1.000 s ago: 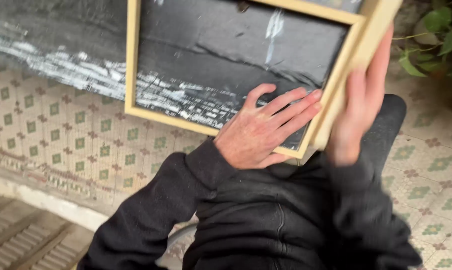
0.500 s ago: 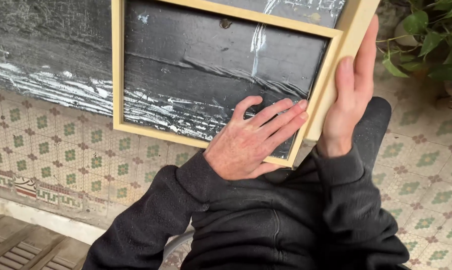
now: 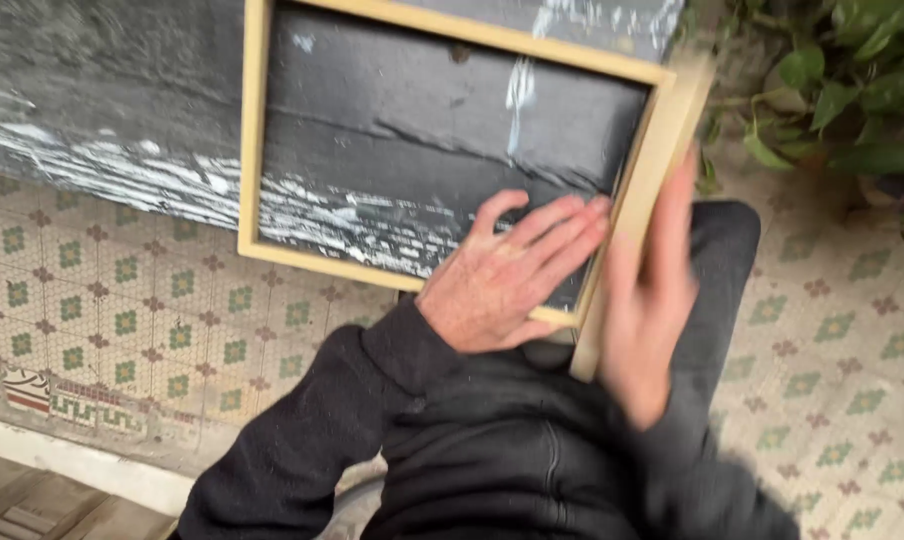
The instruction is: The person test-fits a wooden moulding strip against the edges of a picture frame resting on their lap, then squeezes wood glue from a bottle onto the frame joints and along a separate strip, and presses the pieces together to assemble the frame.
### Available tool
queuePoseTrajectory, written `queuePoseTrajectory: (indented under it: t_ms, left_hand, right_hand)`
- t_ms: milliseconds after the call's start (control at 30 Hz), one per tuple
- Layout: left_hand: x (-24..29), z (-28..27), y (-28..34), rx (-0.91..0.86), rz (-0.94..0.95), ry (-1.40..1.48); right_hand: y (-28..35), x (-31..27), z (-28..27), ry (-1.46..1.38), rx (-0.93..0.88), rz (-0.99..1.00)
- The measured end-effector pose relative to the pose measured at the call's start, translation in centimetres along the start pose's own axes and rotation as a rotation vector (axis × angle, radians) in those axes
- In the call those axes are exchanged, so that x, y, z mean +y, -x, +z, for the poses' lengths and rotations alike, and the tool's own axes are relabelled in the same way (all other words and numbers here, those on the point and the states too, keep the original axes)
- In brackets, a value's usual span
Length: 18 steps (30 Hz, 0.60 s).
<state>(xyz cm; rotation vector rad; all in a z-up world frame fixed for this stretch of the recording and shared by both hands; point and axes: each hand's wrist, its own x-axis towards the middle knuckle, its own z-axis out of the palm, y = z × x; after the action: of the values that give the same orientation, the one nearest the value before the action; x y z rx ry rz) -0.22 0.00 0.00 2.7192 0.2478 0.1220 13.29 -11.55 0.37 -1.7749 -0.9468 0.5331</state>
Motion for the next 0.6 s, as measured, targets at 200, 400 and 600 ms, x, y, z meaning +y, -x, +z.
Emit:
queuePoseTrajectory:
  t_ms: [200, 400, 600]
  left_hand:
    - [-0.1, -0.1, -0.1, 0.022, 0.005, 0.032]
    - [-0.1, -0.1, 0.0, -0.021, 0.009, -0.069]
    - [0.2, -0.7, -0.2, -0.038, -0.001, -0.049]
  right_hand:
    - [2.6, 1.3, 0.0, 0.076, -0.040, -0.181]
    - [-5.8, 2.5, -0.6, -0.136, -0.014, -0.009]
    - [1.6, 4.6, 0.3, -0.462, 0.010, -0.022]
